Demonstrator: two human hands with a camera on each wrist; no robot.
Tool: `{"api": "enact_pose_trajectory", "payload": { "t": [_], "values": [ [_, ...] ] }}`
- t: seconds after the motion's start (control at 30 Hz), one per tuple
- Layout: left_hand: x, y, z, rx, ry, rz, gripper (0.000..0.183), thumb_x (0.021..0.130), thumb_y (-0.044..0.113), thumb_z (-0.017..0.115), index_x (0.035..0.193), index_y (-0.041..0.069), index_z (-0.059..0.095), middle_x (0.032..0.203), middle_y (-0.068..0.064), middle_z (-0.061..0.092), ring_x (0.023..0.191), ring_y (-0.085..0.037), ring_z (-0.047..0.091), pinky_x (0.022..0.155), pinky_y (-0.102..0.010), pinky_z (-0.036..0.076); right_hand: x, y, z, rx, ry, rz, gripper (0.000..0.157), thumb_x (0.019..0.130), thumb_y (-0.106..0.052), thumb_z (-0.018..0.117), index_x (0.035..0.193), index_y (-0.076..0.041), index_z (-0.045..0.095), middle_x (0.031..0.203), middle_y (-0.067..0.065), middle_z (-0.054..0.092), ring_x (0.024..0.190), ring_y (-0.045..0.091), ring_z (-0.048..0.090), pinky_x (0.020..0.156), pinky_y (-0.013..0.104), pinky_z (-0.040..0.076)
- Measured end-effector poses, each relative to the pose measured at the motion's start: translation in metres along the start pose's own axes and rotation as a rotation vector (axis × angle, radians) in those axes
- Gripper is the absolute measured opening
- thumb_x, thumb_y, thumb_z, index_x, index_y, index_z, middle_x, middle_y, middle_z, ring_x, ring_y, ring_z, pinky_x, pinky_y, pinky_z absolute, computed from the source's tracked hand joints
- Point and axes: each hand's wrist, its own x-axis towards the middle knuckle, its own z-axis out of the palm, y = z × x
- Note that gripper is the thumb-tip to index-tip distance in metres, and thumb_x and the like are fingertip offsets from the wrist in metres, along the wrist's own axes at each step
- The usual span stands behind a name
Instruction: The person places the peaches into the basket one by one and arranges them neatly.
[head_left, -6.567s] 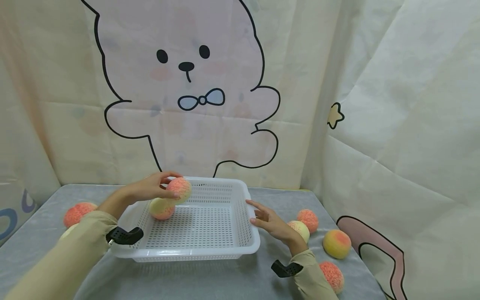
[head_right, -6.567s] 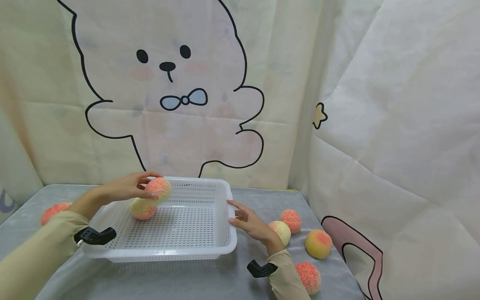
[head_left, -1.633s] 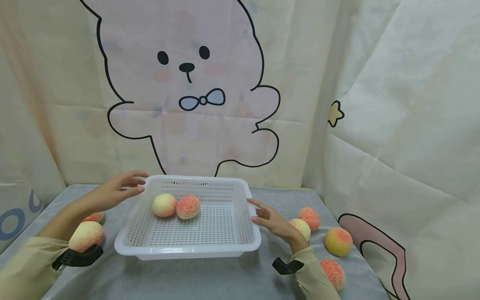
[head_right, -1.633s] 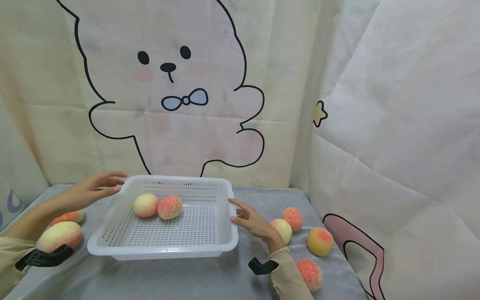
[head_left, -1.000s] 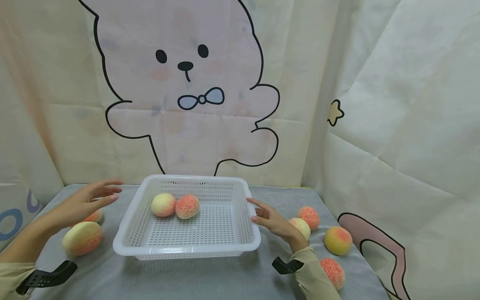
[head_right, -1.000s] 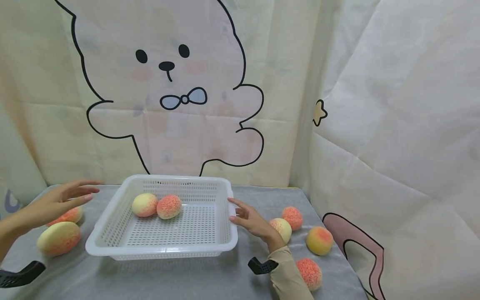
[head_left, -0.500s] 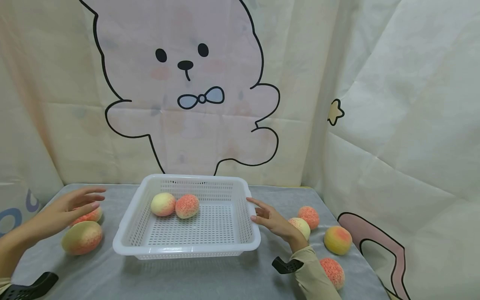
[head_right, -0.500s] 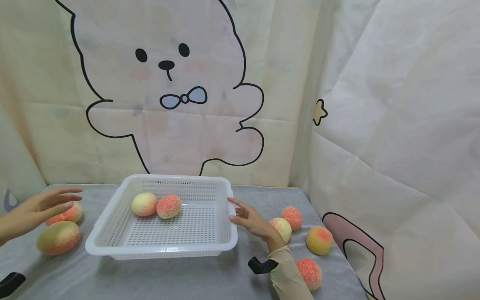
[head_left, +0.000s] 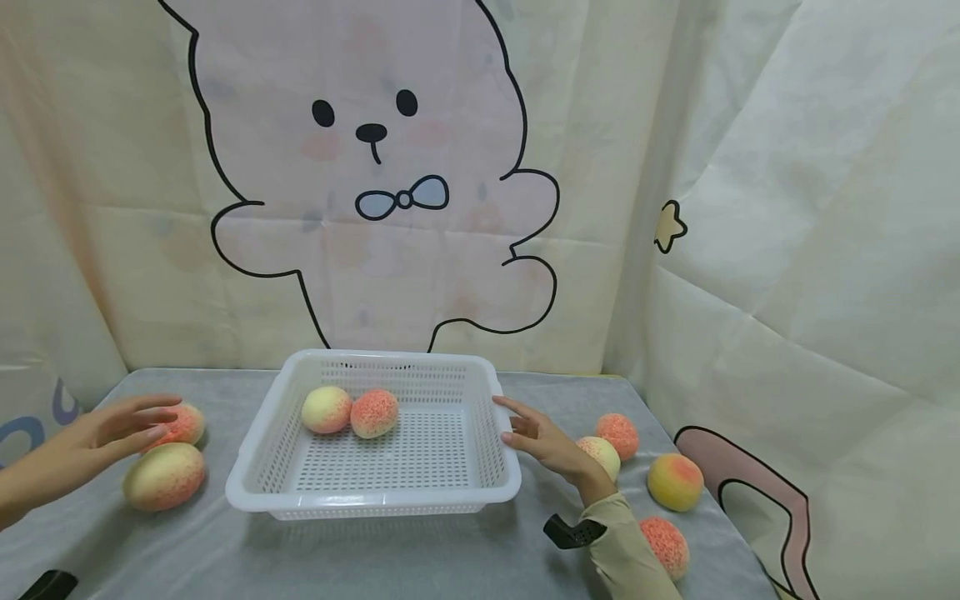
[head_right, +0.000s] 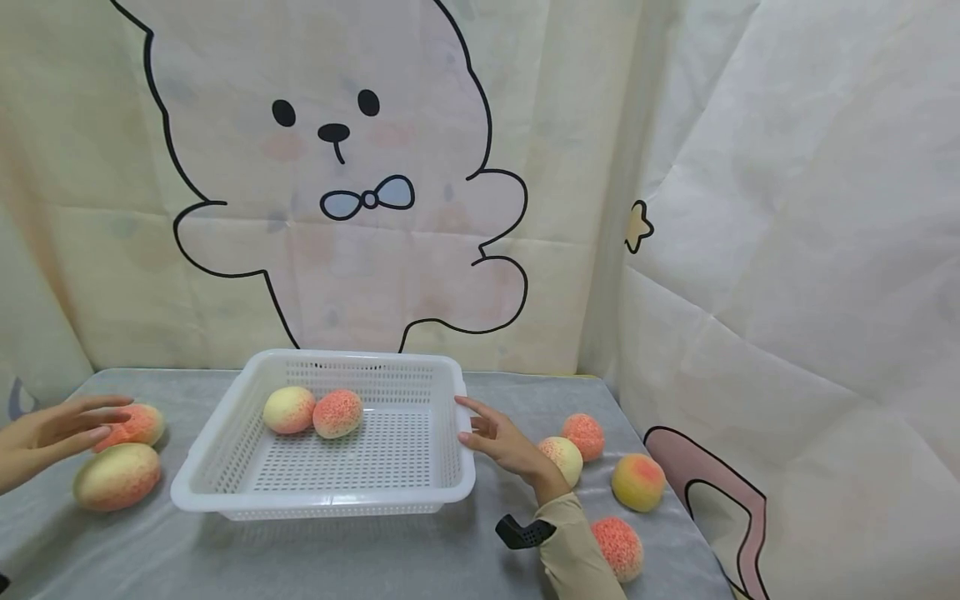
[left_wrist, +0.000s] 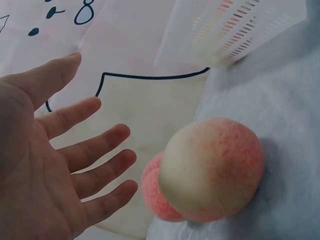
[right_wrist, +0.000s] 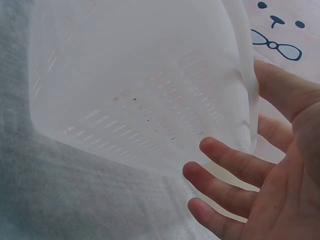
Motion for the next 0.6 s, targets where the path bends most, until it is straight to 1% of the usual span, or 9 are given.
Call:
{"api": "enact_pose_trajectory", "payload": {
  "t": [0.03,0.07,0.13,0.23,0.37,0.4,0.5,0.6],
  "values": [
    [-0.002,-0.003,0.0,0.004,0.0,0.001,0.047,0.106,0.024,0.054,0.146,0.001,0.045,0.118,0.046,0.044,0.103,0.028,0.043,0.07,-0.012,0.045,0.0,0.0,0.0,0.0,-0.001,-0.002,0.07,0.104,-0.025,0.057,0.163,-0.014,0.021,0.151,0.026,0.048,0.13,0.034,0.058,0.105,0.039,0.049],
    [-0.004,-0.005,0.001,0.001,0.004,0.012,0.047,0.106,0.022,0.054,0.147,0.0,0.044,0.119,0.047,0.043,0.104,0.028,0.043,0.07,-0.012,0.044,0.0,0.0,0.0,0.0,-0.002,-0.001,0.07,0.104,-0.025,0.057,0.163,-0.014,0.021,0.152,0.026,0.048,0.13,0.034,0.058,0.105,0.039,0.049],
    [-0.008,-0.012,0.002,-0.007,0.01,0.034,0.048,0.106,0.019,0.054,0.148,-0.001,0.043,0.121,0.048,0.042,0.106,0.028,0.043,0.07,-0.011,0.043,0.0,0.0,0.0,0.0,-0.004,-0.002,0.07,0.104,-0.025,0.057,0.163,-0.014,0.021,0.152,0.026,0.048,0.13,0.033,0.058,0.106,0.04,0.049],
    [-0.012,-0.022,0.004,-0.047,0.004,0.071,0.05,0.105,0.013,0.053,0.15,-0.004,0.039,0.125,0.047,0.043,0.109,0.027,0.044,0.072,-0.011,0.047,0.0,-0.001,0.0,-0.004,0.0,0.0,0.069,0.104,-0.026,0.057,0.163,-0.015,0.021,0.152,0.025,0.048,0.129,0.031,0.058,0.106,0.041,0.049],
    [-0.016,-0.038,0.008,-0.097,-0.034,0.089,0.052,0.104,0.008,0.052,0.154,0.002,0.036,0.127,0.048,0.04,0.108,0.027,0.044,0.073,-0.012,0.049,0.0,0.0,-0.001,-0.002,0.0,0.0,0.068,0.105,-0.025,0.057,0.163,-0.017,0.022,0.153,0.024,0.047,0.129,0.028,0.059,0.106,0.041,0.049],
    [-0.017,-0.042,0.008,-0.099,-0.045,0.087,0.053,0.104,0.008,0.052,0.155,0.006,0.036,0.127,0.049,0.038,0.107,0.027,0.044,0.073,-0.012,0.049,0.0,0.0,-0.001,-0.001,-0.001,-0.001,0.068,0.105,-0.025,0.057,0.163,-0.017,0.022,0.153,0.024,0.047,0.129,0.027,0.059,0.106,0.041,0.049],
    [-0.019,-0.05,0.01,-0.085,-0.055,0.094,0.055,0.103,0.007,0.054,0.155,0.013,0.038,0.128,0.05,0.036,0.105,0.025,0.045,0.072,-0.013,0.05,0.0,0.001,-0.002,-0.001,-0.001,-0.005,0.068,0.105,-0.025,0.056,0.163,-0.017,0.022,0.153,0.023,0.048,0.128,0.026,0.06,0.106,0.04,0.049],
    [-0.02,-0.056,0.012,-0.051,-0.065,0.09,0.055,0.103,0.01,0.056,0.155,0.016,0.039,0.128,0.051,0.033,0.103,0.024,0.045,0.072,-0.014,0.05,0.001,0.001,-0.002,0.001,0.001,-0.008,0.068,0.104,-0.025,0.057,0.162,-0.017,0.022,0.153,0.023,0.048,0.127,0.025,0.06,0.106,0.041,0.049]
  ]
}}
